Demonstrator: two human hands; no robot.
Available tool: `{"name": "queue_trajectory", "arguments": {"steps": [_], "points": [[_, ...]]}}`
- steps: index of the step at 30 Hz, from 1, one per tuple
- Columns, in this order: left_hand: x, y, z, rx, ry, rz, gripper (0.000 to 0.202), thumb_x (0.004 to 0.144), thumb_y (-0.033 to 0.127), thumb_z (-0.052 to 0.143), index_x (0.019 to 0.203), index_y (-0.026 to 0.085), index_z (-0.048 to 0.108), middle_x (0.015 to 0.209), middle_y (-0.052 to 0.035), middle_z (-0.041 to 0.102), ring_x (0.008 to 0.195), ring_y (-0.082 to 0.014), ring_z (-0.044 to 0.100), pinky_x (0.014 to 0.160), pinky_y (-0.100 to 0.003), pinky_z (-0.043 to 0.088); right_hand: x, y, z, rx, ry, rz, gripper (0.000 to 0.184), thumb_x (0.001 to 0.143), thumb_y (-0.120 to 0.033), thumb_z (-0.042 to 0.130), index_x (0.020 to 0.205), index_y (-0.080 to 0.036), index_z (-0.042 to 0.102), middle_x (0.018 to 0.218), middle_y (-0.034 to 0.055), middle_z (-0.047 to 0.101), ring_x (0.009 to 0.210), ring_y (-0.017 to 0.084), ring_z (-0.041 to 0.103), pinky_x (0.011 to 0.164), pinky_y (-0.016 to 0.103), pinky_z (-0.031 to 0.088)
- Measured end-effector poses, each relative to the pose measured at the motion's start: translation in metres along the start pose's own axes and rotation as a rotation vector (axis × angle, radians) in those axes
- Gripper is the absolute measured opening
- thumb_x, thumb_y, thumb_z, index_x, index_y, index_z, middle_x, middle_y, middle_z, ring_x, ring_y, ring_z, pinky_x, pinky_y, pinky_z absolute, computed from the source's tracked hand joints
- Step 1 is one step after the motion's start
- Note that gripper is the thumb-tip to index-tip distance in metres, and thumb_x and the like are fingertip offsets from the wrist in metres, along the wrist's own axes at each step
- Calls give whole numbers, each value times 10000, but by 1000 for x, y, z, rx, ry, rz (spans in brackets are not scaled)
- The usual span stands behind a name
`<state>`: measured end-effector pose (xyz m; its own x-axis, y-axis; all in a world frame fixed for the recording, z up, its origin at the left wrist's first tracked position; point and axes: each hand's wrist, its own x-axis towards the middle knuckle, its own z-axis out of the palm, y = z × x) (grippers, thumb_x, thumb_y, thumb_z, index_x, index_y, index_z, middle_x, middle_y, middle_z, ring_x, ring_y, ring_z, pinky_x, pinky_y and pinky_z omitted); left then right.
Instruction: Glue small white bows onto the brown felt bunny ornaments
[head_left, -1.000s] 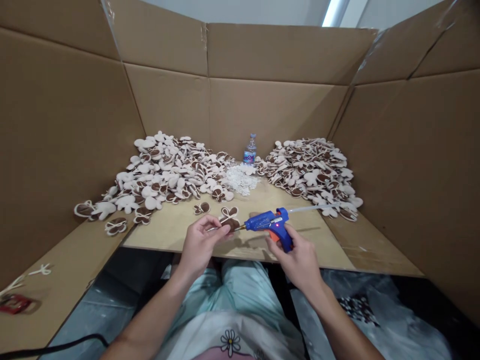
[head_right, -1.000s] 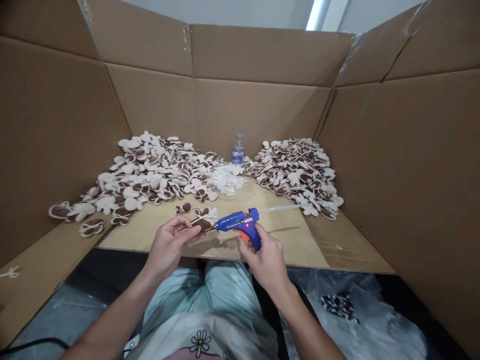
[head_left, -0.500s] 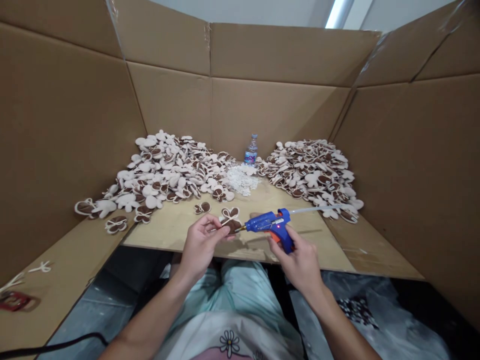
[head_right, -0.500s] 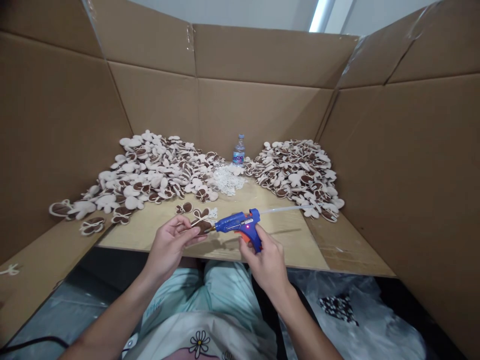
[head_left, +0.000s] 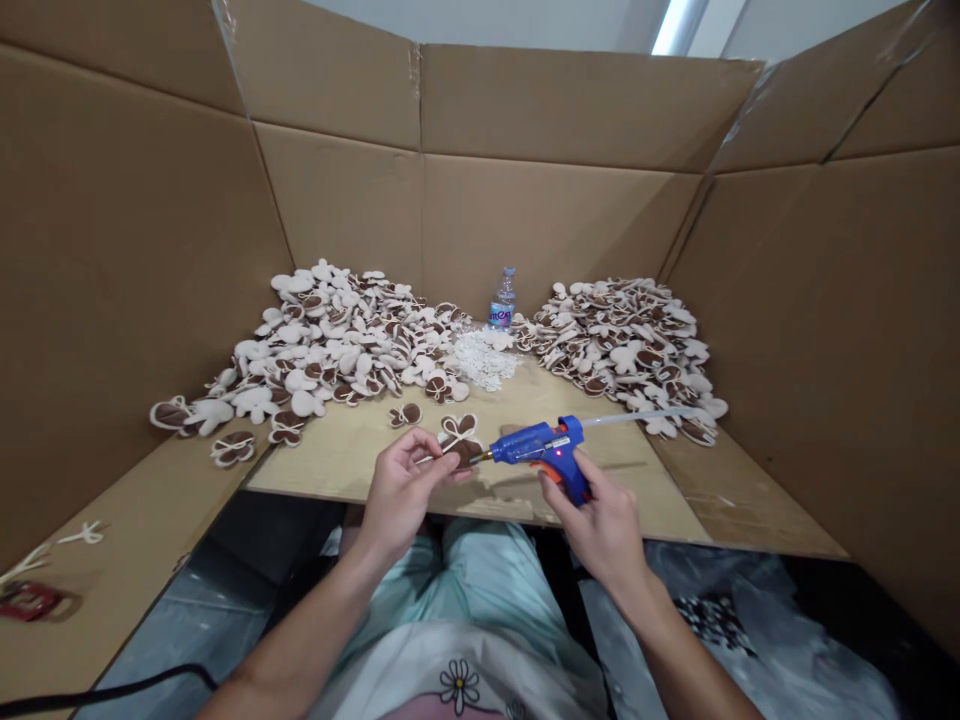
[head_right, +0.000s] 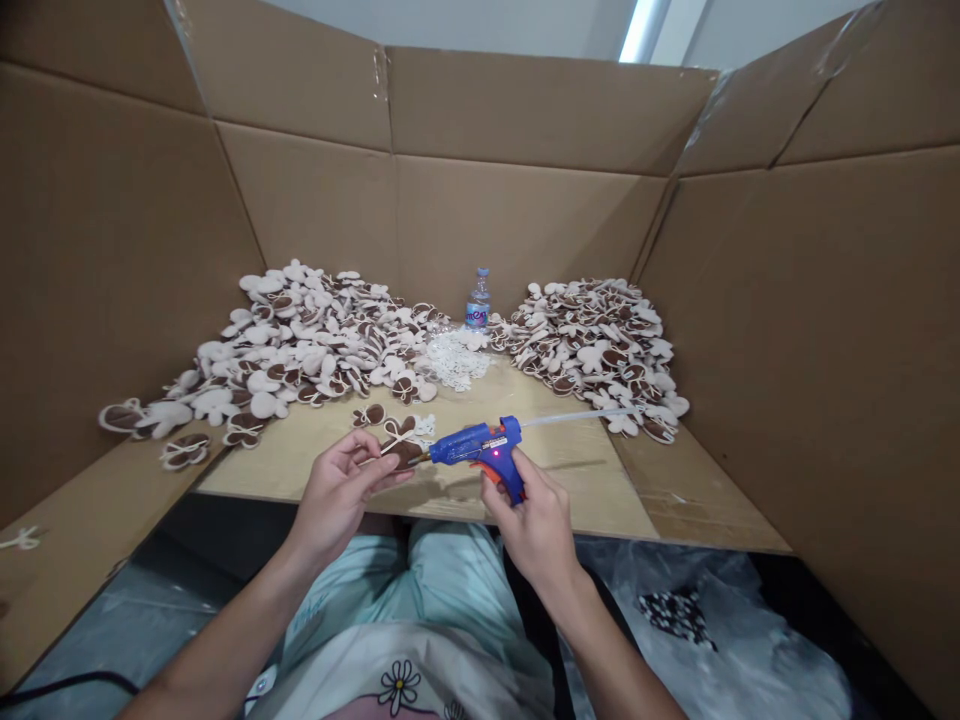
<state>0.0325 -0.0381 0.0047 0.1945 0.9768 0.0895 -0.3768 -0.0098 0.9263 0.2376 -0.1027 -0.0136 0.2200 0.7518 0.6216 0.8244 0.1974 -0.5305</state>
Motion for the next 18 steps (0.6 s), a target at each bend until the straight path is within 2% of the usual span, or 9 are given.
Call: {"name": "queue_trajectory", "arguments": {"steps": [9, 18], "points": [[-1, 3, 1, -2, 6, -16, 266, 670, 227, 812, 676, 178, 551, 678, 53, 549, 655, -115, 608, 757, -362, 624, -2, 3, 0, -1, -5, 26, 254, 857, -378, 567, 906, -153, 674, 560, -8, 585, 450, 125, 456, 455, 223, 369], [-1, 4, 2, -18, 13, -22, 283, 655, 225, 823, 673, 178, 544, 657, 63, 544, 628, -113, 621, 759, -354, 624, 0, -1, -2, -25, 8, 13, 283, 868, -366, 547, 928, -120, 674, 584, 10, 603, 464, 133, 482, 466, 230, 376]]}}
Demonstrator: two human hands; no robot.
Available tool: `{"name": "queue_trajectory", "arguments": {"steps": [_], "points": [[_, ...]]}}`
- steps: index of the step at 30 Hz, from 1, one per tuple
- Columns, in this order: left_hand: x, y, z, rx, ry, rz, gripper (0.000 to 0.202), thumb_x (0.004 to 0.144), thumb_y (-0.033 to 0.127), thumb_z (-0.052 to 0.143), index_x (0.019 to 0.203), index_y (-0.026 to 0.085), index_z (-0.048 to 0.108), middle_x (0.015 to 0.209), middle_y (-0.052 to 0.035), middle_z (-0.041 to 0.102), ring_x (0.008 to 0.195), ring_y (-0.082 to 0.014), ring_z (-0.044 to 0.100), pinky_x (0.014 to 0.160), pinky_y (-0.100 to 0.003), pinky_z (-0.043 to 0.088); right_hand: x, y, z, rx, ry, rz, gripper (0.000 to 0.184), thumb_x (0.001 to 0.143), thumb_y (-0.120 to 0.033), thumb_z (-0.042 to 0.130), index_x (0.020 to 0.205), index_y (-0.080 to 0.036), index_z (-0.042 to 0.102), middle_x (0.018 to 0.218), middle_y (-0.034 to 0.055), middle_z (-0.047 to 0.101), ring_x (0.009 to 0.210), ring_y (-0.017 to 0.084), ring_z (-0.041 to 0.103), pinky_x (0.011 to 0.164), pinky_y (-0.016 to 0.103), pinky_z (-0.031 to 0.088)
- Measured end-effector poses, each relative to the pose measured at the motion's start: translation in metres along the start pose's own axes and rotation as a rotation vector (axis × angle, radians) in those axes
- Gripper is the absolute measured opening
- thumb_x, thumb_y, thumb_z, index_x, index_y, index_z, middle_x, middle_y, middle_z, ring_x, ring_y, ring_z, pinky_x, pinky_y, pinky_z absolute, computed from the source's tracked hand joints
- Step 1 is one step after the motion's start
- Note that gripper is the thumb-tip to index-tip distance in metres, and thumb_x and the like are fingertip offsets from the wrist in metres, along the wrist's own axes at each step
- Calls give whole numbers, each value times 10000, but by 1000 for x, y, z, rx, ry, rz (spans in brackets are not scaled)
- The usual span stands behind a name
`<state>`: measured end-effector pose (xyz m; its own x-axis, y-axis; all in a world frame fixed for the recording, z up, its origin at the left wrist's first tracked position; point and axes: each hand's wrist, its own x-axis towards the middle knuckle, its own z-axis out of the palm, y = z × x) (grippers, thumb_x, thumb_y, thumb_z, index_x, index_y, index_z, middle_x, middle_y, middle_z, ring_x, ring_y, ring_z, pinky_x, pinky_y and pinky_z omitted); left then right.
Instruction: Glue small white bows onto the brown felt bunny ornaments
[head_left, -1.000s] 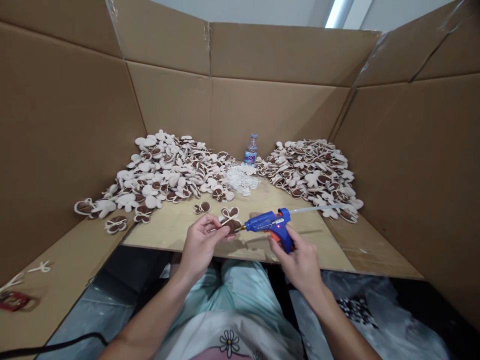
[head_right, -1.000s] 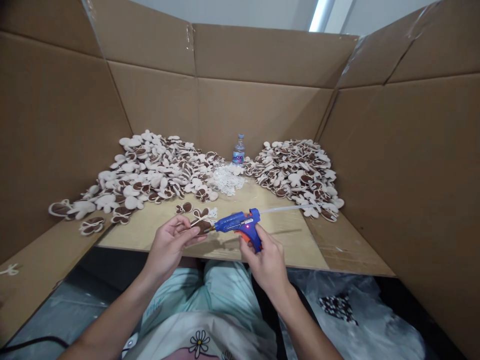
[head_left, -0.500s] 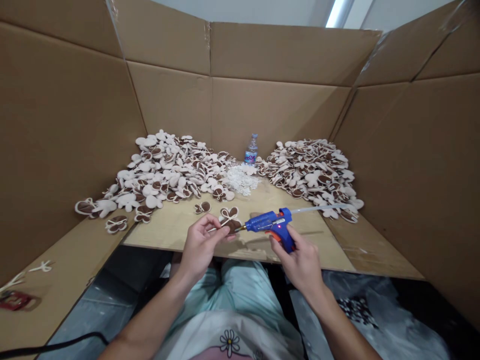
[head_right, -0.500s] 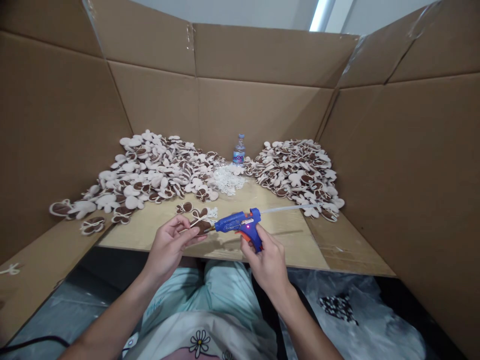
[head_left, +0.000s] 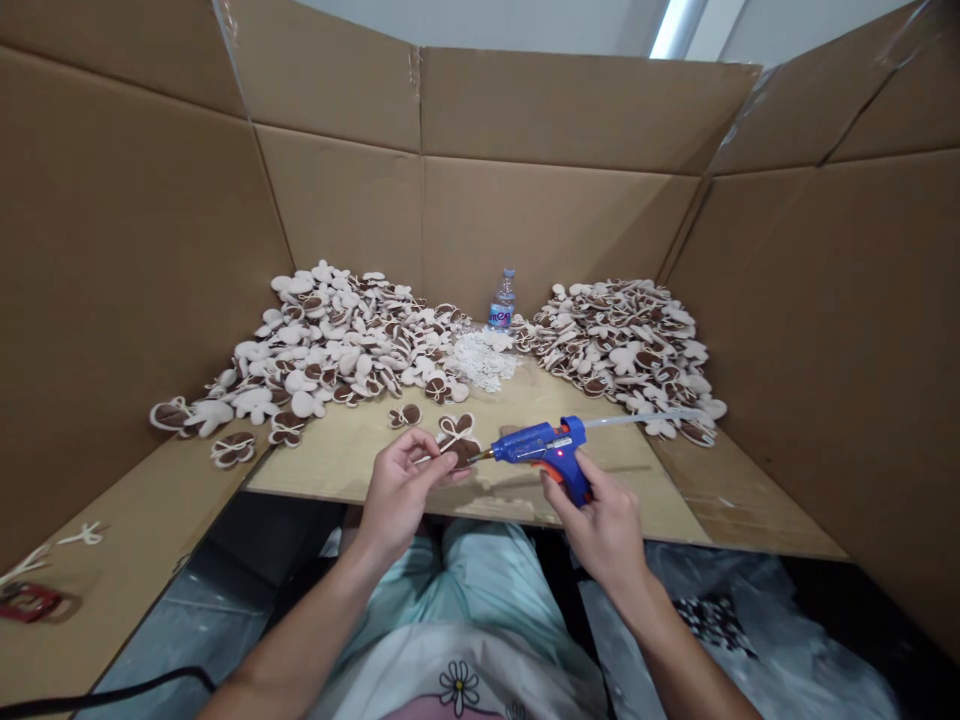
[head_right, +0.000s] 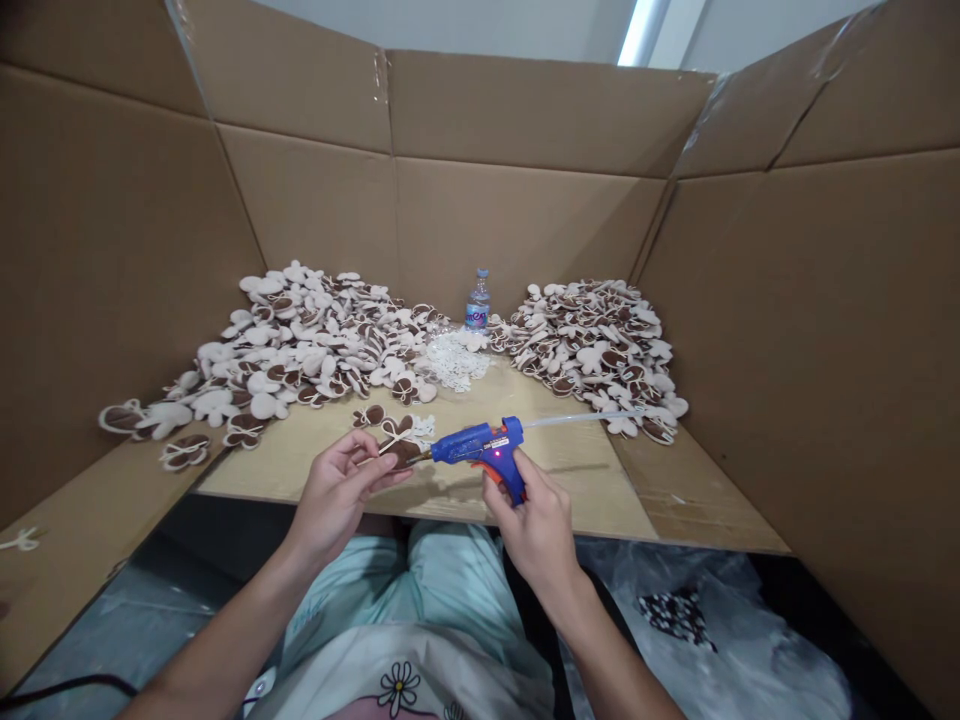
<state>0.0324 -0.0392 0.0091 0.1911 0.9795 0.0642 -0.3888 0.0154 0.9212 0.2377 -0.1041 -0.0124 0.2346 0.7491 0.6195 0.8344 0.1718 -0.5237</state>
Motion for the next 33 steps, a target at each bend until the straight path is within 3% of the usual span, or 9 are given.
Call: {"name": "queue_trajectory", "arguments": {"steps": [16, 21, 24, 27, 30, 33], "points": [[1, 2, 0, 1, 18, -18, 309, 627, 228, 832, 665, 182, 529, 674, 40, 630, 684, -150, 673, 751, -347, 618, -1, 7, 2, -54, 30, -7, 293, 871, -378, 542, 936, -125, 674, 596, 25, 616, 445, 133, 438, 469, 243, 361], [5, 1, -3, 16, 21, -19, 306, 627, 230, 829, 682, 174, 533, 706, 8, 679, 737, -189, 710, 727, -335, 609, 5, 14, -3, -80, 33, 93, 344, 844, -452, 546, 860, -134, 678, 528, 12, 590, 414, 136, 436, 457, 248, 349], [10, 0, -9, 28, 32, -11, 297, 632, 229, 828, 677, 171, 541, 694, 14, 676, 730, -176, 703, 735, -324, 599, 17, 28, -13, -147, -1, 213, 360, 798, -490, 561, 832, -151, 676, 493, 12, 588, 420, 165, 489, 464, 256, 362], [17, 0, -17, 93, 84, 4, 292, 633, 241, 831, 677, 168, 552, 661, 14, 679, 674, -136, 678, 661, -226, 553, 29, 52, -22, -269, -92, 317, 319, 777, -468, 561, 766, -171, 675, 583, 71, 664, 523, 219, 597, 503, 270, 393], [26, 1, -25, 176, 134, 1, 306, 612, 265, 842, 664, 164, 558, 585, 23, 650, 574, -104, 626, 531, -165, 461, 33, 79, -26, -353, -253, 417, 278, 775, -418, 564, 639, -193, 655, 572, 97, 670, 515, 230, 605, 475, 272, 368], [35, 3, -32, 159, 171, -16, 339, 560, 293, 861, 652, 163, 561, 561, 34, 631, 554, -106, 619, 529, -176, 450, 32, 97, -25, -357, -344, 451, 238, 732, -362, 627, 554, -203, 626, 538, 87, 661, 483, 214, 592, 447, 262, 336]]}}
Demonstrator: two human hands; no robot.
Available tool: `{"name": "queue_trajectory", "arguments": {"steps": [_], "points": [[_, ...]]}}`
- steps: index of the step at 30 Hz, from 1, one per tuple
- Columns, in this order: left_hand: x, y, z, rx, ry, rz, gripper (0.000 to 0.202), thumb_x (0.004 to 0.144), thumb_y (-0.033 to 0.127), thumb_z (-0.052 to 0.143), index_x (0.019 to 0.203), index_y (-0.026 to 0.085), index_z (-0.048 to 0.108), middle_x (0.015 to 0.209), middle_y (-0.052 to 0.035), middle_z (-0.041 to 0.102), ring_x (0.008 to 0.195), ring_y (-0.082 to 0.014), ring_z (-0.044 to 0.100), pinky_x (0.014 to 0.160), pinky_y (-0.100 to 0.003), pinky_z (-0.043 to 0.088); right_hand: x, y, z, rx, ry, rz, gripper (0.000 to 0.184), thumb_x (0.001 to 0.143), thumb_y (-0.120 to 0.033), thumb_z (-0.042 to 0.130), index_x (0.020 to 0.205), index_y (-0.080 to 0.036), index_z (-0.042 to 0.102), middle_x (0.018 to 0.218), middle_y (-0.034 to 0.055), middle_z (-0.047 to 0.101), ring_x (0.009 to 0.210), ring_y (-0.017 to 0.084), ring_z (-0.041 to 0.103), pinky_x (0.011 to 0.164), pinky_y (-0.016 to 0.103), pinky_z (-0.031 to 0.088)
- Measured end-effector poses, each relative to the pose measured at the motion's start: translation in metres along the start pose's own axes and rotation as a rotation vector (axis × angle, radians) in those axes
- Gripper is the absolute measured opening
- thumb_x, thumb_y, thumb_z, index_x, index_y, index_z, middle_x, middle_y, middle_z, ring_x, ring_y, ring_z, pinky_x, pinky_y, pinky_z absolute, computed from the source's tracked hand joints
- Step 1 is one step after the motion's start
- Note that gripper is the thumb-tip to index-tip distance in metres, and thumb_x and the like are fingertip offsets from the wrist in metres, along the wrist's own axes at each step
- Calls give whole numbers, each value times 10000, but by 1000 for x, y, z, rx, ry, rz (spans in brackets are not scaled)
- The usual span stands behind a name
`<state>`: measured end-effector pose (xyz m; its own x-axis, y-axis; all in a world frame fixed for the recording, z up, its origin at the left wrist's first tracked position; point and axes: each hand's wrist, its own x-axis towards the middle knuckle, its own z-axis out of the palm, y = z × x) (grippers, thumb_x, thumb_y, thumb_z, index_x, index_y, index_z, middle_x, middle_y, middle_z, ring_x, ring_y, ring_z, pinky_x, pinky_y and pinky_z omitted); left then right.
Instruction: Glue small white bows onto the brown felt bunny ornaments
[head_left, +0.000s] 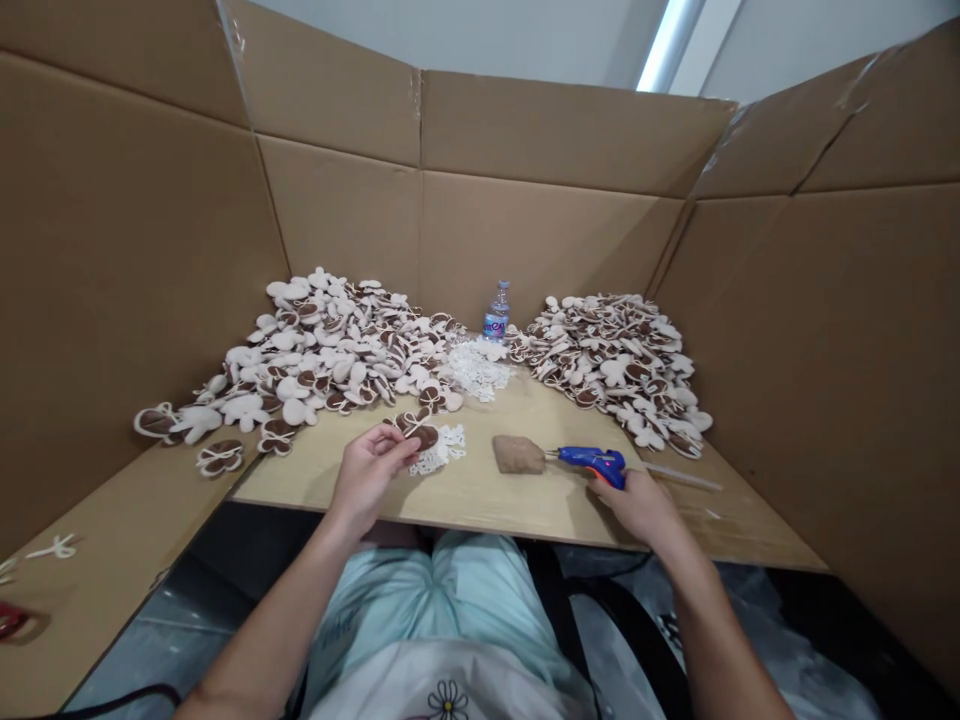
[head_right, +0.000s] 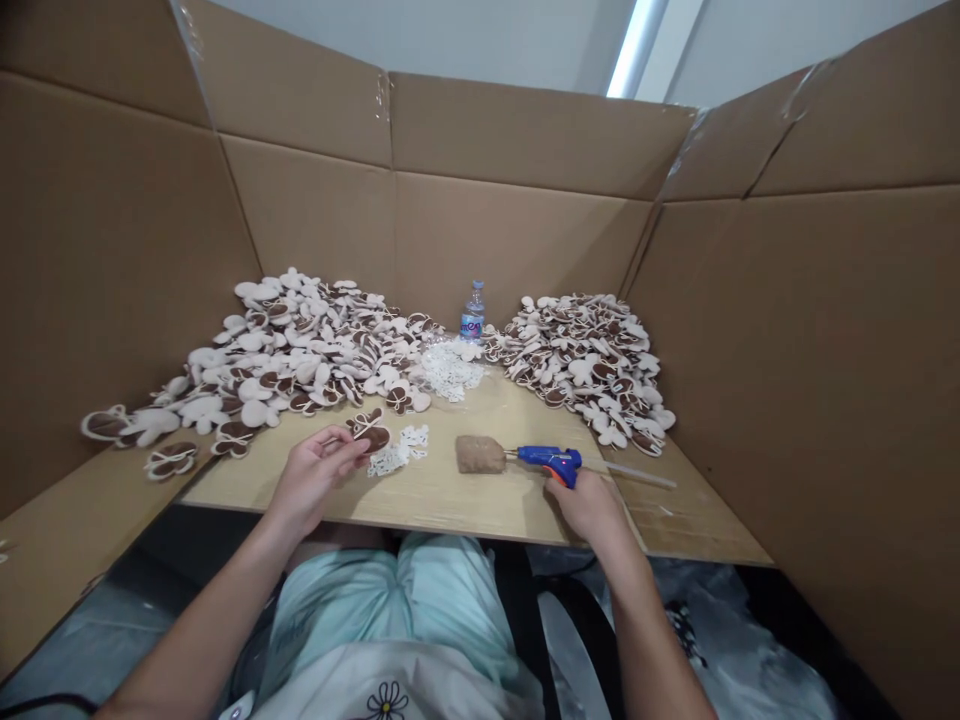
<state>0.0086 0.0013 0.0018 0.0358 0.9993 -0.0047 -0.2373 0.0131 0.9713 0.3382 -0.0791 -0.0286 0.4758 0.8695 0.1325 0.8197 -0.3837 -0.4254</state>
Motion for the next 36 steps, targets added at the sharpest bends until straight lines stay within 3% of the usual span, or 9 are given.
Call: {"name": "queue_trajectory", "arguments": {"steps": [8, 12, 14, 17, 19, 21, 22, 27, 36], "points": [[20, 0, -22, -22, 71, -21, 336, 483, 259, 864, 647, 157, 589, 604, 5, 672, 579, -117, 630, 536, -188, 454, 1, 3, -4, -9, -150, 16, 391, 816, -456, 567, 560, -177, 665, 523, 73, 656, 502, 195, 600, 467, 258, 330], [27, 1, -32, -24, 94, -15, 326, 480, 239, 856, 635, 163, 580, 572, 22, 645, 561, -115, 627, 521, -188, 445, -9, -10, -12, -21, 29, -7, 241, 788, -370, 613, 662, -180, 691, 616, 81, 701, 558, 213, 627, 499, 265, 353], [29, 2, -37, -27, 107, -17, 316, 487, 231, 848, 621, 169, 569, 553, 28, 632, 554, -119, 629, 515, -191, 443, -17, -26, -7, 45, 87, -141, 290, 800, -402, 611, 606, -192, 659, 592, 70, 690, 547, 209, 622, 516, 267, 376], [29, 3, -40, -30, 111, -22, 279, 508, 218, 828, 612, 169, 573, 562, 17, 642, 553, -118, 625, 510, -194, 443, -28, -63, 12, 195, -2, -431, 417, 890, -419, 499, 581, -189, 659, 625, 82, 705, 586, 210, 645, 582, 278, 437], [27, 4, -40, -31, 107, -20, 251, 523, 210, 813, 611, 168, 582, 576, 12, 648, 562, -117, 621, 511, -195, 444, -31, -91, 27, 239, -76, -566, 251, 880, -269, 506, 860, -178, 739, 841, 96, 757, 749, 222, 688, 684, 286, 473], [25, 4, -39, -30, 100, -16, 228, 537, 202, 801, 613, 169, 589, 581, 13, 648, 567, -116, 615, 516, -197, 445, -28, -119, 40, 236, -151, -576, 305, 828, -143, 540, 1088, -170, 697, 901, 86, 757, 788, 207, 691, 721, 278, 478], [24, 3, -37, -29, 95, -14, 221, 541, 197, 797, 610, 169, 589, 580, 14, 647, 562, -113, 609, 516, -198, 444, -24, -132, 47, 213, -185, -553, 310, 813, -130, 568, 1094, -170, 692, 886, 79, 757, 777, 202, 688, 724, 276, 473], [23, -4, -31, -29, 61, -12, 219, 555, 193, 786, 599, 171, 574, 577, 15, 651, 529, -97, 578, 516, -197, 426, 5, -167, 70, 169, -219, -516, 161, 722, -76, 645, 840, -145, 730, 761, 87, 745, 724, 211, 669, 650, 265, 440], [23, -11, -25, -29, 27, -22, 211, 583, 193, 770, 629, 174, 565, 540, 36, 624, 497, -82, 539, 505, -191, 385, 32, -173, 79, 169, -355, -486, 155, 631, -25, 628, 667, -133, 733, 611, 44, 710, 587, 156, 617, 544, 215, 403]]}}
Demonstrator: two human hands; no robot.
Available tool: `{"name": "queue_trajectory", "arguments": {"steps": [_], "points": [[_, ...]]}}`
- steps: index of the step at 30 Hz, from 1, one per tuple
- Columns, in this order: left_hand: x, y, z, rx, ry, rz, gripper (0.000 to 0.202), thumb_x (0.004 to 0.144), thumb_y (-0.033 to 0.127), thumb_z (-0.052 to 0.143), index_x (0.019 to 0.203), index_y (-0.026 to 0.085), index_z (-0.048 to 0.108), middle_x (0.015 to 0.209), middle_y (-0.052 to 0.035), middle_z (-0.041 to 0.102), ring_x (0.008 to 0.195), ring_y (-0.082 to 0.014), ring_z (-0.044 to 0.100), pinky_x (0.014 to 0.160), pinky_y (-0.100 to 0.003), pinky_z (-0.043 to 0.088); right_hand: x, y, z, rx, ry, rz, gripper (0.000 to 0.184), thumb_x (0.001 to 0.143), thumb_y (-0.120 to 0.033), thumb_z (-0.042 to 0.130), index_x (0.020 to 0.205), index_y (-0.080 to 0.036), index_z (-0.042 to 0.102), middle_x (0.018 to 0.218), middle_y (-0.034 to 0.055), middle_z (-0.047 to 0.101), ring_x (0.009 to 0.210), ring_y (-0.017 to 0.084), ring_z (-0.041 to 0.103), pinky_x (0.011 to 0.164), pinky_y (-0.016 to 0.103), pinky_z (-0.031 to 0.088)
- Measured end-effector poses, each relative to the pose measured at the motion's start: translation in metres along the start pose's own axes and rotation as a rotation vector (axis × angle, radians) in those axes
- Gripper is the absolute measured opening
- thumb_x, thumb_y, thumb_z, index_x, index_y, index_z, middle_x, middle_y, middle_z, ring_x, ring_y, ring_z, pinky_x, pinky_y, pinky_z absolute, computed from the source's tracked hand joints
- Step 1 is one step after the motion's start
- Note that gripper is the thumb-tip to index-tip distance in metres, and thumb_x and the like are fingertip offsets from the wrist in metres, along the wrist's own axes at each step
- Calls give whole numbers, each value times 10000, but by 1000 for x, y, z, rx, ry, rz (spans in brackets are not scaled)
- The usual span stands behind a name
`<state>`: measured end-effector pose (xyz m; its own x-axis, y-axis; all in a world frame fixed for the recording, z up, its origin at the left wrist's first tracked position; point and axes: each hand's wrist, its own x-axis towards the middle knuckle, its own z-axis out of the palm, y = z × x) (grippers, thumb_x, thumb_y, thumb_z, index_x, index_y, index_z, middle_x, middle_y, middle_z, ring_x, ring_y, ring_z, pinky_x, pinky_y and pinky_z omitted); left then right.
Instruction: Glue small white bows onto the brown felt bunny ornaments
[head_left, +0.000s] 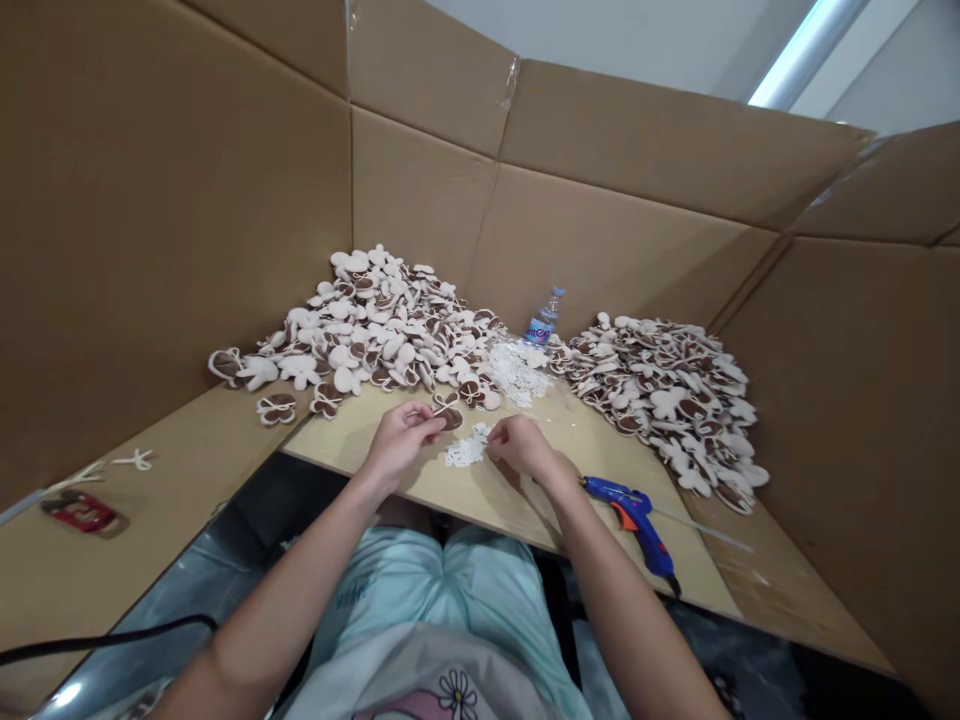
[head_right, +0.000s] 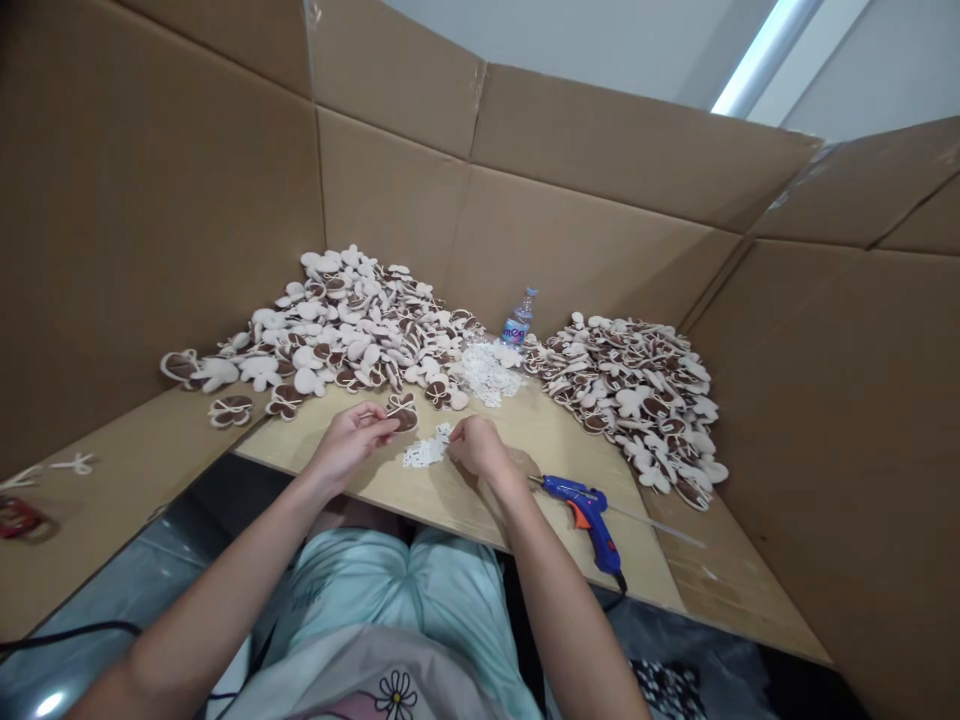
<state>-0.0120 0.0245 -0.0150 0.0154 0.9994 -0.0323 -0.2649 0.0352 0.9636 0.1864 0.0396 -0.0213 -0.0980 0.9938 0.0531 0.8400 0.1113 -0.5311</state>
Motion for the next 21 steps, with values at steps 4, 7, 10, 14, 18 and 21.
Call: {"name": "queue_trajectory", "arguments": {"steps": [4, 7, 10, 14, 18, 21], "points": [[-2, -5, 4, -4, -16, -13, 209, 594, 180, 759, 646, 171, 557, 552, 30, 633, 486, -72, 533, 514, -188, 386, 0, 3, 0, 43, -33, -50, 215, 638, -2, 571, 677, -137, 735, 583, 10, 691, 536, 120, 572, 513, 193, 379], [-3, -8, 7, -9, -30, -20, 206, 604, 173, 748, 657, 173, 549, 560, 28, 636, 488, -73, 539, 519, -188, 393, -1, 7, 1, 76, -16, -101, 222, 677, -16, 554, 688, -142, 736, 614, 16, 701, 573, 124, 579, 564, 201, 397], [-6, -9, 10, -10, -43, -23, 206, 607, 174, 746, 650, 176, 544, 550, 28, 627, 493, -81, 547, 505, -188, 387, -2, 11, 1, 121, 25, -127, 185, 708, -53, 571, 700, -142, 733, 656, 37, 715, 615, 143, 596, 617, 224, 418], [-8, -11, 13, -14, -56, -10, 214, 606, 202, 763, 654, 178, 556, 561, 29, 625, 501, -89, 550, 493, -189, 386, -5, 11, 1, 218, 97, -125, 129, 711, -101, 604, 704, -151, 723, 669, 41, 715, 625, 157, 604, 640, 249, 432], [-9, -15, 16, -35, -61, 33, 226, 609, 244, 778, 666, 176, 570, 579, 30, 626, 535, -100, 577, 520, -193, 416, -12, 7, 0, 371, 200, -108, 91, 711, -169, 623, 689, -148, 709, 646, 44, 700, 591, 162, 585, 602, 265, 429], [-10, -18, 19, -52, -45, 79, 199, 621, 260, 779, 684, 172, 612, 609, 25, 643, 575, -110, 604, 552, -201, 450, -22, 2, 1, 530, 293, -77, 159, 734, -283, 639, 726, -136, 698, 662, 58, 696, 584, 165, 585, 574, 273, 441]]}}
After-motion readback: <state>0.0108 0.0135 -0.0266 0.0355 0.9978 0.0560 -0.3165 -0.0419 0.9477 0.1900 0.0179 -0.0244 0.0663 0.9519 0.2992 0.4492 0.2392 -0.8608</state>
